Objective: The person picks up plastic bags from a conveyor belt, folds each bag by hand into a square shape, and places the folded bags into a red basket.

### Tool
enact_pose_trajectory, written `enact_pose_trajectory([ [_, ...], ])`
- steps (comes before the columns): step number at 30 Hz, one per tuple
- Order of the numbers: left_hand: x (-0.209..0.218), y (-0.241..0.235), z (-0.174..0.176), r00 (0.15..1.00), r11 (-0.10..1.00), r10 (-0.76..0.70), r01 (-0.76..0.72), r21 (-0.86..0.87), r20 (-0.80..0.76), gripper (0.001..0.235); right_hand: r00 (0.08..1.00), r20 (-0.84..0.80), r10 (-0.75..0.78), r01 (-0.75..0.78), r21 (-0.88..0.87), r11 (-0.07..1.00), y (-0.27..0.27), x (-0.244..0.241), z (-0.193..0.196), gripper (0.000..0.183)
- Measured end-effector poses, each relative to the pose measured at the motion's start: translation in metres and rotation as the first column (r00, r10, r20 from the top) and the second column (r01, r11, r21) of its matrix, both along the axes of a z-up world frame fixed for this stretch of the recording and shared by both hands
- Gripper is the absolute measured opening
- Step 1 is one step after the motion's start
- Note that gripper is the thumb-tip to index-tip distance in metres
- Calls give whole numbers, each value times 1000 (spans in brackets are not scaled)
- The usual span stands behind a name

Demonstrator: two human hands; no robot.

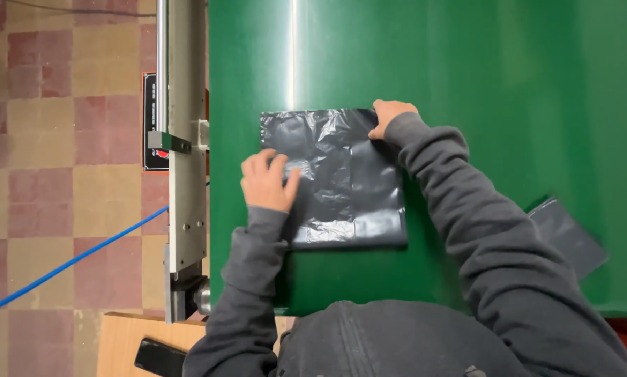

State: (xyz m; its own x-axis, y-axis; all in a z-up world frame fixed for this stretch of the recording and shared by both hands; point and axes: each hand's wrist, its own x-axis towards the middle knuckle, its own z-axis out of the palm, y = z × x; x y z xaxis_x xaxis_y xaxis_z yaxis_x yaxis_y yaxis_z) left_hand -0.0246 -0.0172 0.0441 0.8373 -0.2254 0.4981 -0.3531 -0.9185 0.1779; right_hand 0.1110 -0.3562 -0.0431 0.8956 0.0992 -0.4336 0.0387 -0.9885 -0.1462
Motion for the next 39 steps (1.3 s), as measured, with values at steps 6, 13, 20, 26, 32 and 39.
enact_pose_trajectory([
  [6,15,-24,-67,340,350,-726,-565,-747,-598,85,974,210,-88,87,17,996,26,-32,12,44],
  [13,5,18,-56,324,-38,-893,-744,-667,-311,114,885,454,-106,53,128,990,44,-110,63,29],
  [20,-9,92,-137,555,-287,-774,-738,-611,-305,77,388,915,113,-372,44,927,61,-258,67,16],
  [26,-95,95,-53,904,733,-348,97,-673,-249,71,516,847,130,-270,17,963,51,-299,36,34],
  [32,-121,84,-50,866,823,-490,424,379,96,33,556,813,174,-424,98,900,130,-300,49,68],
  [39,-125,3,-4,263,553,-766,734,-394,-586,24,550,834,-48,-634,454,627,145,-362,19,24],
])
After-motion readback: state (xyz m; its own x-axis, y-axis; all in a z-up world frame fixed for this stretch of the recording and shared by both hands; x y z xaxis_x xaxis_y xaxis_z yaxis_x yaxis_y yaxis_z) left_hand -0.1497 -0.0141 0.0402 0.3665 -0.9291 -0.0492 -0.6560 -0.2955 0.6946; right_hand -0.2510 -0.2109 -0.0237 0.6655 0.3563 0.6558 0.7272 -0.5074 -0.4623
